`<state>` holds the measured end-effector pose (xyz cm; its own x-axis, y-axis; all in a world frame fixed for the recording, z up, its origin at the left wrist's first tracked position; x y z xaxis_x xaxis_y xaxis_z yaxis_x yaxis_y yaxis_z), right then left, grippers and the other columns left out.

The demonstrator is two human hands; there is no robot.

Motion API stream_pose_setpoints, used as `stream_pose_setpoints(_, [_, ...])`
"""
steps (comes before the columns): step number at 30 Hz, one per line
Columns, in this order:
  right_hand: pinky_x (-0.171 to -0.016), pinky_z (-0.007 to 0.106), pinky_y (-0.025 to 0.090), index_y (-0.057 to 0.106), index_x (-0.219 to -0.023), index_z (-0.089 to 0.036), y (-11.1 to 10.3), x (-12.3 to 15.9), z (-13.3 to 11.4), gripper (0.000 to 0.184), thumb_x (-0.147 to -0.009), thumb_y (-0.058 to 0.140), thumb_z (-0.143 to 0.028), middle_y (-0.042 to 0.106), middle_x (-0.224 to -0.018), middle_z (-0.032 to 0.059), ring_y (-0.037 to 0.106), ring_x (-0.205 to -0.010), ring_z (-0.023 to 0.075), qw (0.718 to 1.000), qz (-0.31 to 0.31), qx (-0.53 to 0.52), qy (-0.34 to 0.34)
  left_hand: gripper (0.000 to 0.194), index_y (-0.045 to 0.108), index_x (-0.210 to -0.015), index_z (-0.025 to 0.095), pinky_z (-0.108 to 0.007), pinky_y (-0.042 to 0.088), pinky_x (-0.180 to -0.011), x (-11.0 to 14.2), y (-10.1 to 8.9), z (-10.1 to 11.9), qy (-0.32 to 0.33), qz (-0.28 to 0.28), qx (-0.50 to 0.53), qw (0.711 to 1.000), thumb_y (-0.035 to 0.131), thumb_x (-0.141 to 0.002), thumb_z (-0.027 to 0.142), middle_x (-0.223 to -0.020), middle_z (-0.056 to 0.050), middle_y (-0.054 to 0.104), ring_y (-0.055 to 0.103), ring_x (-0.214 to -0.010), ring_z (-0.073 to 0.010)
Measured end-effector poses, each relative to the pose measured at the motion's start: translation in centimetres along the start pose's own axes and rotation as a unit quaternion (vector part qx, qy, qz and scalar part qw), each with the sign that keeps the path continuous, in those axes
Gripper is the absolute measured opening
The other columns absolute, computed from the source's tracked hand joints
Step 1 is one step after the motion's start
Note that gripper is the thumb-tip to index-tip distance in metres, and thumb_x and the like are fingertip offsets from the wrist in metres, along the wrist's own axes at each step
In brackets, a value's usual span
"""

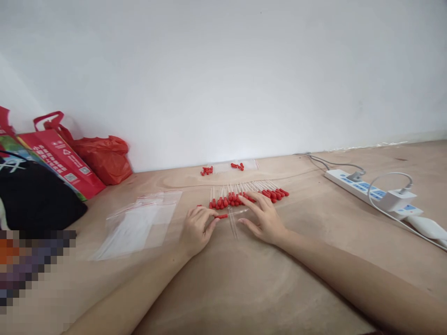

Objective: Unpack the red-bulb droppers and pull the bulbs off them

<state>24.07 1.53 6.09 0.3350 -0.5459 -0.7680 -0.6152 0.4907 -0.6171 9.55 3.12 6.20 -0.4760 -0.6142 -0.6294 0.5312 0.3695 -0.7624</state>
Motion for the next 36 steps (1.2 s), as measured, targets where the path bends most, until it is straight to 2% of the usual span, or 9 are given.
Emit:
stream_pose_setpoints(2, [-0.094, 0.042, 0.030, 0.046, -0.121, -0.022, 0.7, 0.0, -0.4, 0.043, -0.081, 0.050, -0.038, 0.054, -0.115, 0.0081, 0.042, -0.111, 0.0224, 0.999, -0.037, -0.002, -0.017, 0.012, 0.056, -0.082, 0.020, -0.032, 0.037, -0.080, 0.2, -0.1, 1.1, 0.032, -0.006, 0.004, 0.999, 0.045, -0.084, 0.026, -0.083, -0.001, 0.065, 0.055, -0.081, -0.0158])
stream_pose_setpoints(5, [-0.094, 0.043, 0.026, 0.055, -0.111, -0.026, 1.7, 0.1, -0.4, 0.031, -0.083, 0.048, -0.037, 0.064, -0.097, 0.0042, 0.048, -0.101, 0.0203, 0.997, -0.074, -0.008, -0.016, 0.012, 0.056, -0.081, 0.020, -0.032, 0.037, -0.079, 0.3, -0.1, 1.5, 0.041, -0.005, 0.008, 0.999, 0.046, -0.083, 0.027, -0.082, -0.001, 0.065, 0.056, -0.081, -0.0157])
stream_pose_setpoints(10, [-0.091, 0.042, 0.023, 0.064, -0.095, -0.026, 2.3, 0.2, -0.4, 0.022, -0.085, 0.046, -0.034, 0.064, -0.074, 0.0019, 0.051, -0.082, 0.0158, 0.995, -0.093, -0.019, -0.019, 0.013, 0.057, -0.084, 0.020, -0.032, 0.039, -0.081, 0.1, 0.3, 1.7, 0.042, -0.019, 0.019, 0.999, 0.046, -0.083, 0.027, -0.084, -0.003, 0.065, 0.056, -0.083, -0.0164])
stream_pose_setpoints(13, [-0.090, 0.041, 0.024, 0.064, -0.093, -0.025, 2.3, 0.1, -0.8, 0.023, -0.085, 0.044, -0.033, 0.063, -0.073, 0.0018, 0.050, -0.080, 0.0152, 0.995, -0.096, -0.029, -0.031, 0.021, 0.057, -0.098, 0.019, -0.034, 0.038, -0.085, -0.1, 0.7, 2.2, 0.056, -0.027, 0.022, 0.998, 0.049, -0.081, 0.030, -0.097, -0.005, 0.064, 0.053, -0.094, -0.0186])
stream_pose_setpoints(15, [-0.089, 0.040, 0.024, 0.064, -0.092, -0.024, 2.2, 0.1, -1.2, 0.023, -0.086, 0.044, -0.032, 0.062, -0.070, 0.0015, 0.049, -0.079, 0.0151, 0.994, -0.093, -0.031, -0.041, 0.023, 0.058, -0.100, 0.020, -0.034, 0.038, -0.086, -0.2, 1.0, 2.7, 0.074, -0.030, 0.029, 0.996, 0.049, -0.082, 0.032, -0.100, -0.005, 0.064, 0.053, -0.096, -0.0185])
stream_pose_setpoints(21, [-0.086, 0.039, 0.025, 0.065, -0.083, -0.023, 1.8, 0.3, -2.1, 0.023, -0.085, 0.043, -0.030, 0.057, -0.059, 0.0003, 0.046, -0.070, 0.0140, 0.993, -0.098, -0.024, -0.065, 0.024, 0.064, -0.078, 0.021, -0.034, 0.037, -0.081, -0.1, 1.8, 2.8, 0.069, -0.064, 0.041, 0.995, 0.043, -0.086, 0.030, -0.076, -0.001, 0.068, 0.058, -0.079, -0.0158])
stream_pose_setpoints(28, [-0.084, 0.037, 0.025, 0.065, -0.080, -0.024, 1.8, 0.6, -2.1, 0.022, -0.085, 0.044, -0.030, 0.060, -0.060, -0.0008, 0.046, -0.070, 0.0131, 0.991, -0.110, -0.033, -0.064, 0.026, 0.062, -0.071, 0.021, -0.035, 0.038, -0.079, 0.1, 1.7, 2.8, 0.066, -0.078, 0.056, 0.993, 0.042, -0.086, 0.029, -0.070, -0.001, 0.066, 0.057, -0.075, -0.0158])
stream_pose_setpoints(32, [-0.082, 0.036, 0.025, 0.066, -0.078, -0.023, 1.3, 0.9, -0.7, 0.024, -0.084, 0.044, -0.032, 0.059, -0.058, 0.0002, 0.047, -0.069, 0.0135, 0.993, -0.107, -0.019, -0.039, 0.026, 0.061, -0.072, 0.021, -0.033, 0.042, -0.075, 0.6, 0.7, 1.5, 0.043, -0.054, 0.071, 0.995, 0.041, -0.086, 0.028, -0.071, -0.002, 0.066, 0.057, -0.074, -0.0157])
stream_pose_setpoints(36, [-0.075, 0.033, 0.026, 0.067, -0.081, -0.024, 0.5, 1.2, 2.0, 0.027, -0.085, 0.043, -0.033, 0.060, -0.058, 0.0004, 0.047, -0.061, 0.0120, 0.995, -0.091, -0.006, 0.041, 0.023, 0.062, -0.082, 0.021, -0.029, 0.046, -0.072, 1.2, -1.5, -1.5, -0.033, 0.021, 0.077, 0.996, 0.042, -0.085, 0.030, -0.080, -0.004, 0.063, 0.056, -0.077, -0.0156])
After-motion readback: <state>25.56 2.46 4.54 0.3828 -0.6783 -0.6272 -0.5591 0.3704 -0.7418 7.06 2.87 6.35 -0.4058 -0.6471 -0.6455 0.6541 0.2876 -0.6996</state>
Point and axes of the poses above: each hand's wrist, its own x-axis away from the middle knuckle, its own y-axis out of the palm, z = x × y, the point moved 10 cm from there along -x, towards the middle knuckle
